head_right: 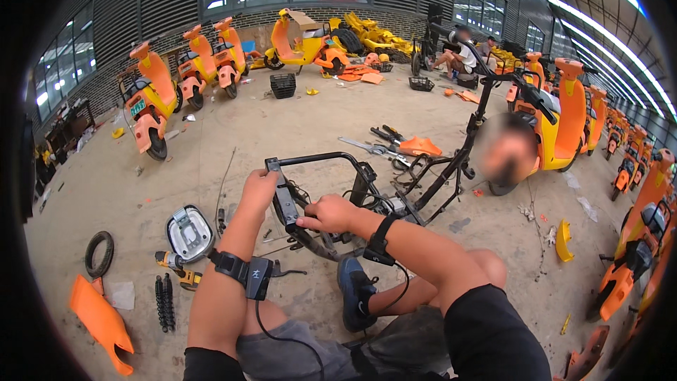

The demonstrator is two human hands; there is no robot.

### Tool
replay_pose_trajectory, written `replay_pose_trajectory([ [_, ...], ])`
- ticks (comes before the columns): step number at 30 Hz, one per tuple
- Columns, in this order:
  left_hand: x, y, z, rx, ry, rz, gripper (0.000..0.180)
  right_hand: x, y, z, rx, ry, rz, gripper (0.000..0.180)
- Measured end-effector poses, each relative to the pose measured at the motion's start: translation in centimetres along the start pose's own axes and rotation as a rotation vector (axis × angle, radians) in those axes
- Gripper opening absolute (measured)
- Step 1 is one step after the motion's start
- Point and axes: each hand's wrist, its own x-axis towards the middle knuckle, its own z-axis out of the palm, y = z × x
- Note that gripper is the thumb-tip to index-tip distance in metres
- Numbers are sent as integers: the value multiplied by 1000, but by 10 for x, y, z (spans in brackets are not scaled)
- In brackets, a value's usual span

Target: The person uses a screwdriver to tighten screws on a black metal frame, likely part of an electric scooter. They repeatedly insert and turn the screwdriver into multiple screw holes on the frame's side panel while holding the frame steady with their other hand.

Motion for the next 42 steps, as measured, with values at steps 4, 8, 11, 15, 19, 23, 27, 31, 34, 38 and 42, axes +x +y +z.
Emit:
replay_pose_trajectory([
  [4,-12,6,-11,-49,-32,-40,49,-4,2,3,16,46,15,56],
  [8,-20,11,-21,-65,-76,-34,41,-2,-1,2,10,53,40,56],
  [11,-28,11,-27,-6,-176,-78,40,-7,3,3,65,56,81,53],
  [15,-33,-3,-45,77,-199,-116,38,4,8,13,168,78,123,57],
  [19,-26,-31,-63,176,-162,-57,42,22,19,-3,149,-166,6,48],
  [23,-25,-34,-64,243,-254,-207,49,46,35,-30,130,-297,148,33],
  [27,-38,-20,-54,90,-275,-403,56,43,33,-87,237,-288,235,34],
  [31,-27,-24,-44,-149,-213,-506,52,81,47,-96,222,-250,133,27],
  [34,-18,-15,-20,-228,-200,-508,49,76,48,-111,608,-157,233,34],
  [38,6,-31,0,-458,-280,-550,51,88,56,-124,787,-182,270,41],
  [42,14,-22,13,-632,-262,-658,61,101,54,-124,837,-228,257,46],
])
